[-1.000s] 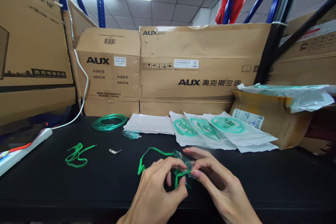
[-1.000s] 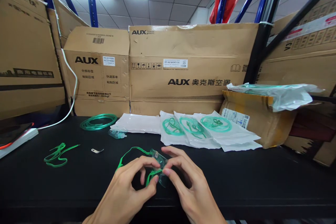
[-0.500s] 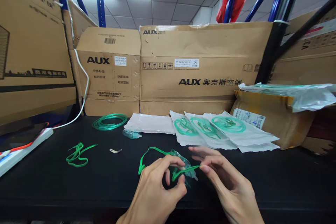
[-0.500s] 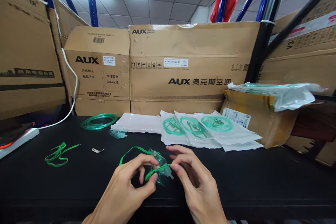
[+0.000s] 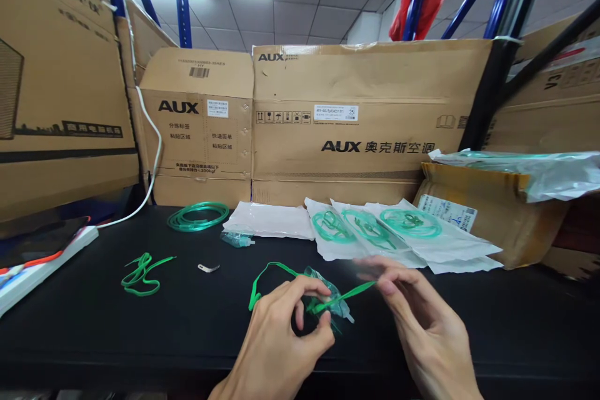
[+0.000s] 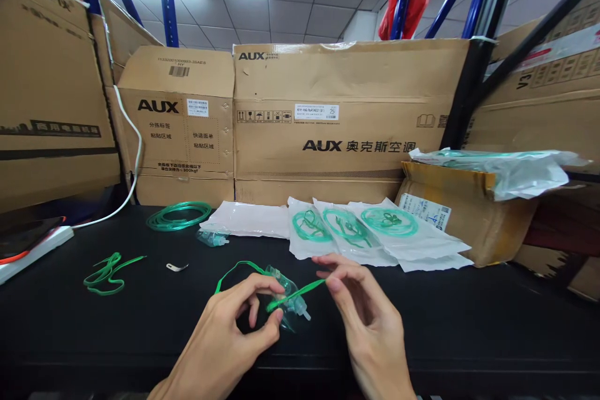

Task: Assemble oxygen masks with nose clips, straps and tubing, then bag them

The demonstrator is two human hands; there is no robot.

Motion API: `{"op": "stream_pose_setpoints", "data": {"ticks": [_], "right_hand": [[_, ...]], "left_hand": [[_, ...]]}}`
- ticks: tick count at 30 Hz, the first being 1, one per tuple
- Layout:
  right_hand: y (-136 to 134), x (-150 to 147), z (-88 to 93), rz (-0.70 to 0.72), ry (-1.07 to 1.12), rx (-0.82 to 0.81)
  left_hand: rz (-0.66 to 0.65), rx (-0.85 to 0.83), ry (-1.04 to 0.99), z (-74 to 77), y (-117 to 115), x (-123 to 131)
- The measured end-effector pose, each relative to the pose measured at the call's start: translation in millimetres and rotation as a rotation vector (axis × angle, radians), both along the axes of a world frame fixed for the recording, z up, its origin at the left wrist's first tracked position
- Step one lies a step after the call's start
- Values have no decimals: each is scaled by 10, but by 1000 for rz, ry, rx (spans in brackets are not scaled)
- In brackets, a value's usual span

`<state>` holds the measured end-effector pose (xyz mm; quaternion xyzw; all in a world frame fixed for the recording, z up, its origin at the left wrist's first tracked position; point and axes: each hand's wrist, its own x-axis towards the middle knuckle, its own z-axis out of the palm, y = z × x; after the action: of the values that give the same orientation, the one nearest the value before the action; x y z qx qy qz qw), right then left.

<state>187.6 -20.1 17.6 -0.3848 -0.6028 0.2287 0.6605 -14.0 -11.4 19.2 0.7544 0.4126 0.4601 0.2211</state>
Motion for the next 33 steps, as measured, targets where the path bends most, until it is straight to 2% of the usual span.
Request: {"op": "stream_pose_setpoints", "data": {"ticks": [4,10,13,15,17,21,25,33], "right_hand": [[-2,-10,22,122,-113,-84],[38,-78,0,112,-373,-265],[62,-69,-33,137,-424,-292],[72,-56,-40,168,-401,-310],[74,-50,-32,178,-373,-326],[64,-59,3,139,-365,-344],[51,-70,28,148,-373,-323],[44,-67,24,134,-394,-319]], "left_hand": [[-19,5,8,2,13,-5],[-83,16,42,-22,14,8],[-132,-8,101,34,13,-55],[-112,-39,136,121,14,-183],[-36,-52,169,226,21,-380],[90,-44,301,363,89,-801],[102,-41,426,337,183,-960],[66,-79,537,235,176,-864]]}}
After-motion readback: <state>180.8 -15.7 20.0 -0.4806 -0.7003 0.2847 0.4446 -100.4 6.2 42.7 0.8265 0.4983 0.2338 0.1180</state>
